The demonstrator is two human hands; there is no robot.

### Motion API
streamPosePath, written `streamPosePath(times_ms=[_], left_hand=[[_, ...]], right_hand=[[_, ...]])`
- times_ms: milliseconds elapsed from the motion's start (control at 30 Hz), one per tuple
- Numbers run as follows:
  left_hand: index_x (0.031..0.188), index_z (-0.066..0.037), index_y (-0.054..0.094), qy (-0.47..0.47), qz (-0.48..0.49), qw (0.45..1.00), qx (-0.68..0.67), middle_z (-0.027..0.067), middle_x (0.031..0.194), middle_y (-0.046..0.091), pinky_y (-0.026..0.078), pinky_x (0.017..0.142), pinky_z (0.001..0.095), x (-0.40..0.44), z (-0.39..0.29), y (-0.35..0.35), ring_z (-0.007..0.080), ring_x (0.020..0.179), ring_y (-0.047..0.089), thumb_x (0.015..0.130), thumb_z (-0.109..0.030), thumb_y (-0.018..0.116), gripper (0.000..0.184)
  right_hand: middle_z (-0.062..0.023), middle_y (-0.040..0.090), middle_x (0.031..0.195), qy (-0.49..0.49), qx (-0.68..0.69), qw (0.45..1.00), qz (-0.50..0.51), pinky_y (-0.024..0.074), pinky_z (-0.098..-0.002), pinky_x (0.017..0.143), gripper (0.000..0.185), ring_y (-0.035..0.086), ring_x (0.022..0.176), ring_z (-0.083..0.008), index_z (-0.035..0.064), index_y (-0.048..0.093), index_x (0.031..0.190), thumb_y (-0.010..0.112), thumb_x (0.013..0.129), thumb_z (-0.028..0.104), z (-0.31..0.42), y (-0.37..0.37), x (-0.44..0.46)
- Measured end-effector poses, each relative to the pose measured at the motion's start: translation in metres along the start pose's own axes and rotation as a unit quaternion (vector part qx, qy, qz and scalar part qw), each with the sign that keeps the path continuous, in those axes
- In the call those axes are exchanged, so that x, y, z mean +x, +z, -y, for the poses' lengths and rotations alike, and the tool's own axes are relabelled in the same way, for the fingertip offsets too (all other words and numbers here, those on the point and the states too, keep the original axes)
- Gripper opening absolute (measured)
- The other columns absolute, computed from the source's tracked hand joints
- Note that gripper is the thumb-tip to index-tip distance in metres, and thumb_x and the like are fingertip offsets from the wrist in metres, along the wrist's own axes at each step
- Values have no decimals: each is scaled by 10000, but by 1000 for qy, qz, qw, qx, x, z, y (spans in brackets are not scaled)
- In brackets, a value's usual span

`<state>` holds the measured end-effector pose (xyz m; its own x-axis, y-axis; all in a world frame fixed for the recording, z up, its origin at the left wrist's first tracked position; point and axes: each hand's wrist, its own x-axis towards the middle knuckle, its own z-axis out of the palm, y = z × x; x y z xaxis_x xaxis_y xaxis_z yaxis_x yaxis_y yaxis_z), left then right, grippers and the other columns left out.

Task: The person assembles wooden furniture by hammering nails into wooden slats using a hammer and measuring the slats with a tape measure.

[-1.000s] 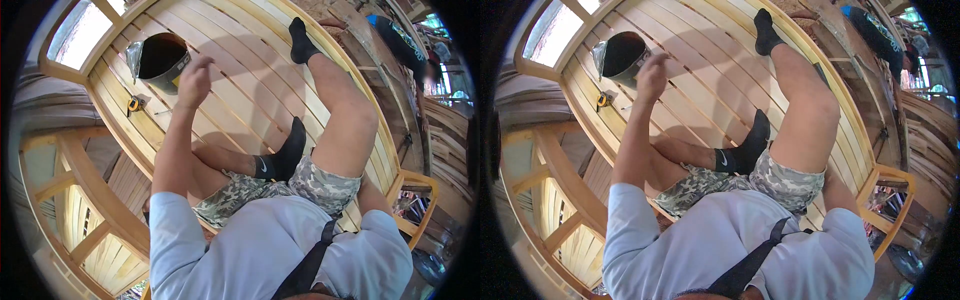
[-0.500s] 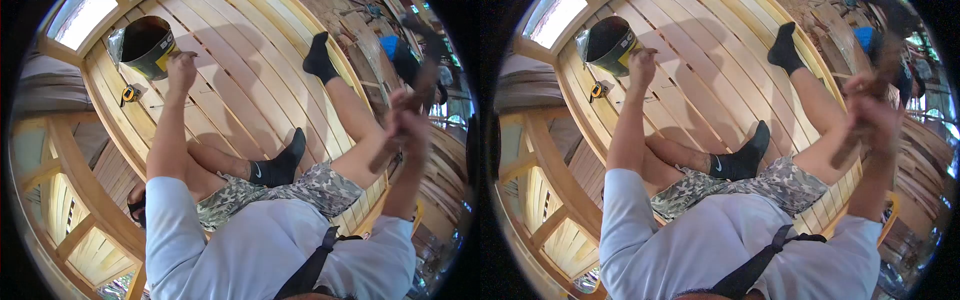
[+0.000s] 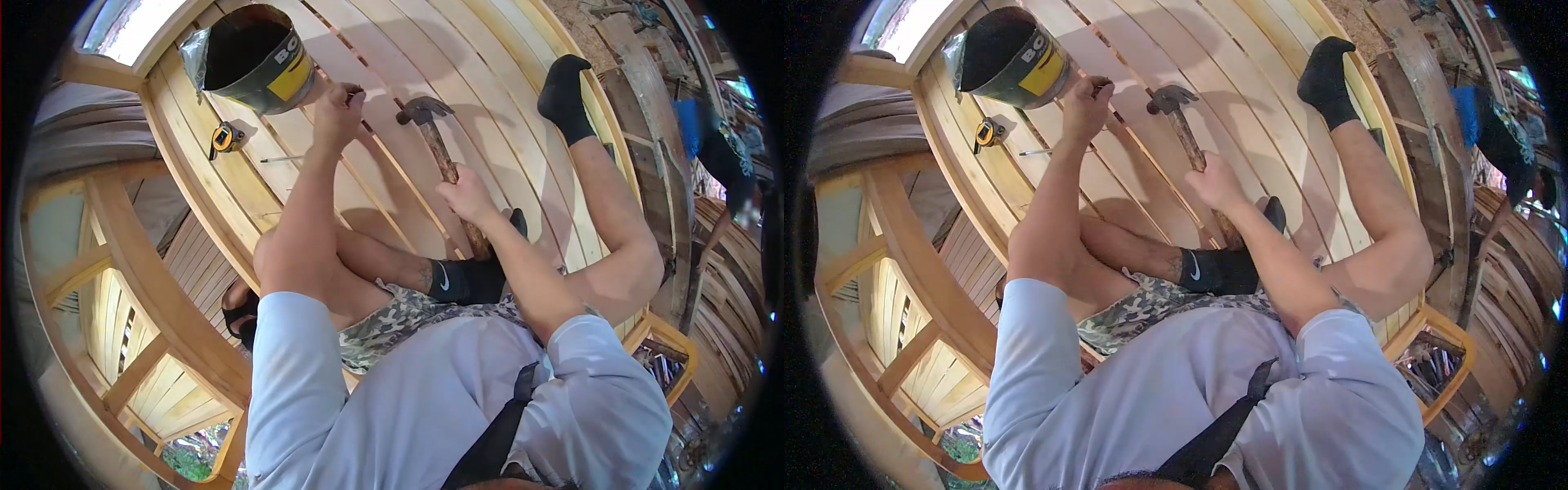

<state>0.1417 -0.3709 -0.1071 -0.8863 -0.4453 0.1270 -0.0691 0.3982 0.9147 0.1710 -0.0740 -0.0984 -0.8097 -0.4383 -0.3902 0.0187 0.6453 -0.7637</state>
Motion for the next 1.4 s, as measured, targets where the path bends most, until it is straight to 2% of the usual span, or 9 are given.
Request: streamPosePath(times_ms=[167,267,333,467,633,667,733,1033,1400], left_hand=[[964,1,722,-23,19,1000,-9,139,911,741,551,755,313,-22,2,20,201,811,706,854,-74,689,137],[986,-9,726,-13,28,999,-31,127,923,747,552,772,318,-19,20,31,200,830,711,858,-58,667,149],[997,-20,730,18,21,999,-41,120,930,751,554,780,326,-18,27,33,202,843,715,861,-53,656,159],[1013,-52,739,-22,80,997,5,129,940,746,555,793,333,-16,21,26,234,878,725,872,-81,656,165],[1016,-58,736,-29,96,994,49,144,952,735,551,797,326,-17,21,24,267,881,722,885,-102,657,160],[1014,-62,737,-14,93,995,43,143,956,734,551,796,330,-18,21,24,266,878,722,884,-103,657,158],[1012,-66,738,5,88,995,36,141,960,733,550,794,334,-17,24,24,265,876,722,883,-103,657,157],[965,-63,737,74,69,994,50,129,955,731,568,772,350,-16,38,29,307,864,713,887,-63,625,136],[973,-110,745,103,72,983,133,94,1012,720,570,793,375,-17,26,26,307,851,701,894,-144,601,167]], right_hand=[[-32,561,640,19,84,995,-42,444,-307,474,153,557,532,-118,7,558,917,635,860,127,-8,15,-36],[-73,590,654,159,167,972,44,475,-384,577,193,600,582,-203,-3,578,902,635,829,166,-1,3,-46],[-29,551,617,110,159,980,43,446,-313,456,166,562,537,-119,29,560,925,657,863,149,-7,3,-44],[-27,541,596,151,142,978,34,452,-295,476,180,560,536,-118,26,566,939,664,855,150,3,0,-44],[-34,561,697,-40,-5,997,-66,465,-321,571,248,564,597,-149,-2,575,982,686,868,188,17,-9,-45],[-34,561,697,-40,-7,997,-67,465,-321,571,248,564,597,-149,-2,575,982,686,868,188,19,-8,-45],[-191,612,773,-43,61,995,-67,485,-399,693,433,611,727,-297,-61,593,1055,695,856,309,26,-8,-42],[-176,578,683,12,16,1000,-17,450,-395,623,422,565,640,-273,-32,593,897,607,961,385,58,-23,-33],[-176,592,674,-25,28,999,-35,449,-396,600,439,573,618,-270,-38,606,920,588,971,397,71,-24,-41]])
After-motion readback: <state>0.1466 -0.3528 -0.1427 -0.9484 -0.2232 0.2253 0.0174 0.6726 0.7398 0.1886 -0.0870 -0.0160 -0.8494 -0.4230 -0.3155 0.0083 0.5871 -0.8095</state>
